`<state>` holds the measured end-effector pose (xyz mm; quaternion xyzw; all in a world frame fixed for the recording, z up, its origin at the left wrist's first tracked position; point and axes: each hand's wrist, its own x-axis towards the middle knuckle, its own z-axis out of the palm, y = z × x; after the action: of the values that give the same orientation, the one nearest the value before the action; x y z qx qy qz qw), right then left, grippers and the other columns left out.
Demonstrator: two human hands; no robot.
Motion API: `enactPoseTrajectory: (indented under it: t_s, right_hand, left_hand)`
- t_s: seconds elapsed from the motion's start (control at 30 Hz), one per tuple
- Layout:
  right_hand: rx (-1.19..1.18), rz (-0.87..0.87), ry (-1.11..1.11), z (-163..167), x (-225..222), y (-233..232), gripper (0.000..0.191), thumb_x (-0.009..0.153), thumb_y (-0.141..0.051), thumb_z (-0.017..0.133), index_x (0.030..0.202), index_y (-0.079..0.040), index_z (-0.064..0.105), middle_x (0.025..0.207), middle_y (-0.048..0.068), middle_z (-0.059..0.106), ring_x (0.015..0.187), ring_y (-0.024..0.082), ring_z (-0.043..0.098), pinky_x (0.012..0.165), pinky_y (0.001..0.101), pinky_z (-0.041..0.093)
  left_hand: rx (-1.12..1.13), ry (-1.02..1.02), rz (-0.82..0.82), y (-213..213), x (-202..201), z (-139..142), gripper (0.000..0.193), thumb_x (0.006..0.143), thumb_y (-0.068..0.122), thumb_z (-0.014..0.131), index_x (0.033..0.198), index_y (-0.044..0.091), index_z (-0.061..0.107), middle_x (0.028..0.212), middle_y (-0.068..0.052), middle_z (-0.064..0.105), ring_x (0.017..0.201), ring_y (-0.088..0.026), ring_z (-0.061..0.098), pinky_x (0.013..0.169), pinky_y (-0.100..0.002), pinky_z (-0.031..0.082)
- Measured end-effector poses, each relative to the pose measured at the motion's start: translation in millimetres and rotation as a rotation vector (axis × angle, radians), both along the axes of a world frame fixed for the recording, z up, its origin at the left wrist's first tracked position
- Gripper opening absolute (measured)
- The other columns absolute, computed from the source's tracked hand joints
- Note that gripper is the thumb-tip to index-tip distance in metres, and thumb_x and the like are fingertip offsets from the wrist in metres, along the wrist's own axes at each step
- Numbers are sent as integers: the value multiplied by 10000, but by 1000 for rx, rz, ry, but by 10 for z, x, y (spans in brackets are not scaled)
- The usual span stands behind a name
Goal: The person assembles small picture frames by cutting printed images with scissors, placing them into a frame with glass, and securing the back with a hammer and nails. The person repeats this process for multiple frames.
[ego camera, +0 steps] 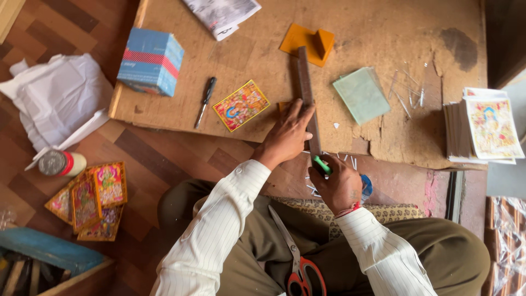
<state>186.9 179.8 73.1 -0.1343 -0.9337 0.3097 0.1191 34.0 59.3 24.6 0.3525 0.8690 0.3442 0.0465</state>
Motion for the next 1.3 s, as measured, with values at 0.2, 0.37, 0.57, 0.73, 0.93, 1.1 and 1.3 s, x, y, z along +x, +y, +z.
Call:
enactPoseTrajectory:
  t_s: [0.2, 0.37, 0.57, 0.73, 0.93, 1.1, 1.3]
  right_hand:
    - [-38, 16, -56, 90, 19, 63, 349, 800, -306, 790, 1072, -91, 752, 954, 131, 767, 755, 311, 735, 663, 396, 572]
    - [-91, -11, -125, 31, 32, 152, 366, 804, -337, 795, 1089, -113, 748, 946, 119, 761, 717, 292, 741, 646, 389, 573]
    - [-248, -71, 74, -21, -38, 511, 302, 936, -283, 696, 1081, -24, 756, 945, 133, 785, 791, 187, 780, 707, 334, 614]
    - [-628, -237, 174, 193, 68, 996, 580, 1055, -510, 524, 1033, 37, 716, 904, 135, 751, 660, 206, 686, 552, 319, 532]
    - [-1262, -294, 170, 169, 124, 1043, 562, 1040, -469, 507, 1063, 58, 700, 892, 159, 739, 703, 194, 704, 607, 306, 571]
    - [-840, -115, 176, 114, 70, 825, 291, 961, -156, 623, 1161, 29, 724, 992, 182, 774, 812, 210, 761, 719, 299, 629]
    - [-58, 116, 149, 160, 21, 501, 227, 968, -107, 659, 1155, -9, 744, 1014, 193, 773, 819, 247, 777, 707, 325, 639]
  left_hand:
    - [-43, -181, -6, 58, 12, 253, 1158, 583, 255, 972, 1528, 35, 340, 1607, -322, 232, 1498, -442, 257, 1207, -430, 309]
    - [-73, -147, -2, 150, 39, 366, 1186, 559, 260, 989, 1528, 28, 346, 1610, -307, 238, 1505, -435, 250, 1212, -440, 298]
    - [-79, -129, -2, 207, 30, 370, 1197, 543, 284, 992, 1527, 26, 360, 1603, -286, 272, 1497, -425, 272, 1215, -438, 305]
    - [-79, -122, -2, 215, 33, 359, 1196, 537, 290, 998, 1517, 13, 371, 1604, -298, 269, 1499, -431, 272, 1203, -440, 311]
    - [-82, -136, 0, 226, 30, 381, 1202, 532, 282, 998, 1520, 10, 368, 1599, -300, 272, 1492, -438, 276, 1204, -437, 311]
    - [-75, -117, 0, 206, 39, 383, 1190, 533, 287, 997, 1514, 15, 380, 1601, -300, 273, 1497, -443, 273, 1208, -439, 309]
    - [-106, -116, 4, 186, 28, 357, 1177, 555, 292, 992, 1515, 21, 368, 1600, -293, 263, 1494, -440, 255, 1206, -447, 298]
